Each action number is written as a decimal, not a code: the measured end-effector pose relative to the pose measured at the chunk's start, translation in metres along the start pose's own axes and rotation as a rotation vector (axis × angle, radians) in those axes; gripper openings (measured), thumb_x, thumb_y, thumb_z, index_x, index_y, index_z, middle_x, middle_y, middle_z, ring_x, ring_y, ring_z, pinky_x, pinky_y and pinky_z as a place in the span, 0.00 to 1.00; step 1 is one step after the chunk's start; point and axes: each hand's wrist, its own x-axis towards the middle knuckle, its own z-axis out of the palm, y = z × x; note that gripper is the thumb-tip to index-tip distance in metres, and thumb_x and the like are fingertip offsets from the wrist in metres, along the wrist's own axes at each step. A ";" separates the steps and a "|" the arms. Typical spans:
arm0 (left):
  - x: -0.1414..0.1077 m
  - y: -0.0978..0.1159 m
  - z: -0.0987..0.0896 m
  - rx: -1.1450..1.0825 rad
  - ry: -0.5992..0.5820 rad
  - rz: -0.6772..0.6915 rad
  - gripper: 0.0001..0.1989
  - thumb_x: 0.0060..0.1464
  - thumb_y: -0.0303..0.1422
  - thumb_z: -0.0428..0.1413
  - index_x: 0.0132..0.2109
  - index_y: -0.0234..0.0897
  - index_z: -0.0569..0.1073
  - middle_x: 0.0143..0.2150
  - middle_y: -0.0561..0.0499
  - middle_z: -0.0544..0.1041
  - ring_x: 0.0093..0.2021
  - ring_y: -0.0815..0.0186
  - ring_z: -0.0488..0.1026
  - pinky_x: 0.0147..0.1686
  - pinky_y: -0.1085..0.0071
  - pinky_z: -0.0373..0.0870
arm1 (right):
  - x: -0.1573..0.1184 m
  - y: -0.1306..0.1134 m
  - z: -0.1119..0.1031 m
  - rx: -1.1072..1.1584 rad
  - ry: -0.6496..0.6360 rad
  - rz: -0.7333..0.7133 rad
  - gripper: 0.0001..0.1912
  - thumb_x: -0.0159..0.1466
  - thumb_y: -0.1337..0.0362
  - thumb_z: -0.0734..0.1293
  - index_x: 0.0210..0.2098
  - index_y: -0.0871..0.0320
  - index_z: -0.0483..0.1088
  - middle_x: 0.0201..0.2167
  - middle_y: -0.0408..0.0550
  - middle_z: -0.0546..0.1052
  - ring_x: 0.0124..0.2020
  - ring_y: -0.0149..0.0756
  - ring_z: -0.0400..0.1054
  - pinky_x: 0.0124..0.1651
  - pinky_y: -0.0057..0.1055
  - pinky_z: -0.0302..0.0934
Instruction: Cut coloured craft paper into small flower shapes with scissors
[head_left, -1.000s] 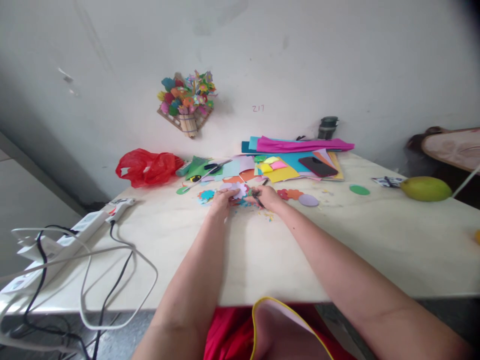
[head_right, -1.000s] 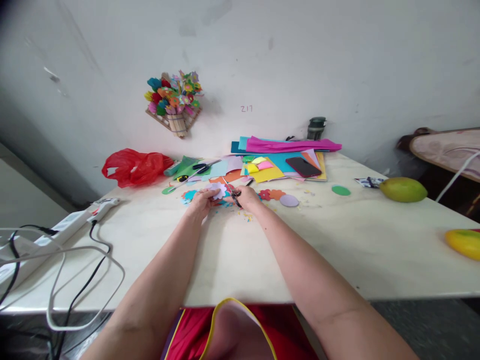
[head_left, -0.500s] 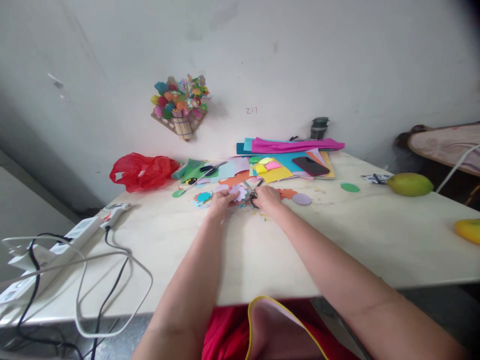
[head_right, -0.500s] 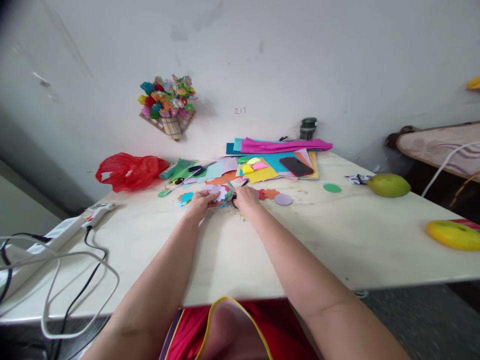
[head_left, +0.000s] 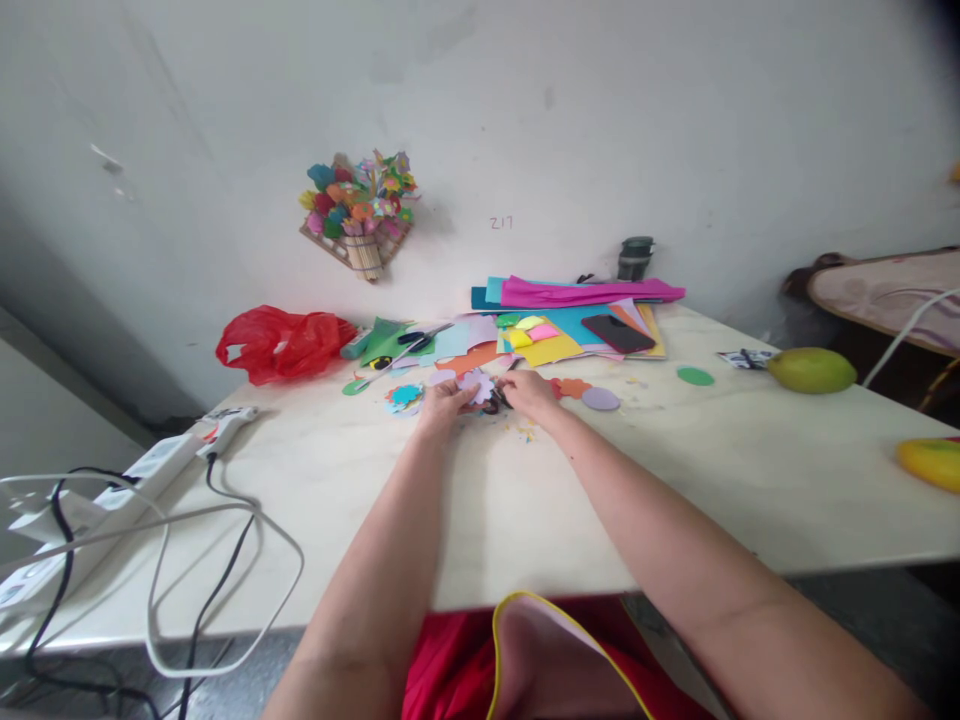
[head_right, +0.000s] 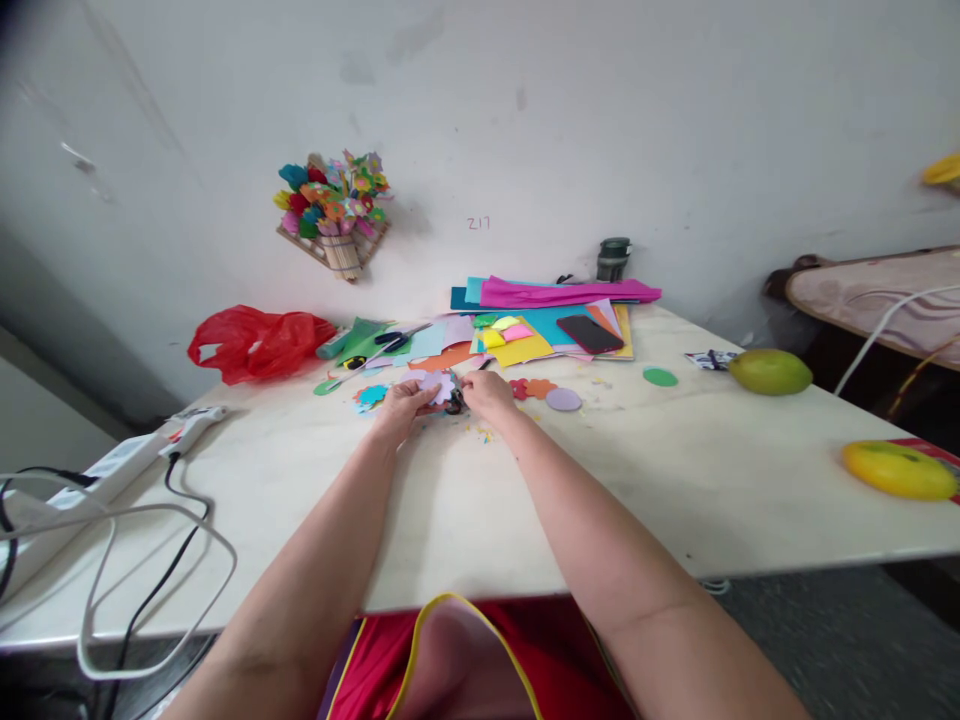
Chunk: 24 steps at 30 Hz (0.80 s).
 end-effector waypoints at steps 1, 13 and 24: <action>0.000 0.000 0.000 0.003 -0.007 0.001 0.21 0.28 0.41 0.73 0.26 0.32 0.76 0.24 0.51 0.75 0.23 0.69 0.72 0.32 0.70 0.74 | 0.001 0.001 0.000 0.139 -0.007 0.018 0.13 0.60 0.69 0.62 0.38 0.54 0.78 0.40 0.48 0.79 0.45 0.41 0.72 0.43 0.30 0.63; 0.000 -0.003 0.001 0.112 -0.004 -0.037 0.21 0.33 0.42 0.71 0.29 0.31 0.74 0.24 0.50 0.77 0.23 0.67 0.75 0.28 0.71 0.72 | 0.006 0.004 0.026 0.564 0.002 -0.015 0.12 0.52 0.64 0.68 0.16 0.58 0.64 0.14 0.38 0.64 0.20 0.28 0.57 0.26 0.26 0.50; 0.002 -0.005 0.004 0.154 0.071 -0.103 0.18 0.49 0.45 0.63 0.28 0.33 0.71 0.21 0.49 0.76 0.24 0.63 0.77 0.26 0.72 0.71 | 0.013 0.023 0.039 0.231 0.247 -0.305 0.10 0.56 0.65 0.68 0.19 0.56 0.70 0.27 0.45 0.76 0.33 0.36 0.67 0.35 0.29 0.55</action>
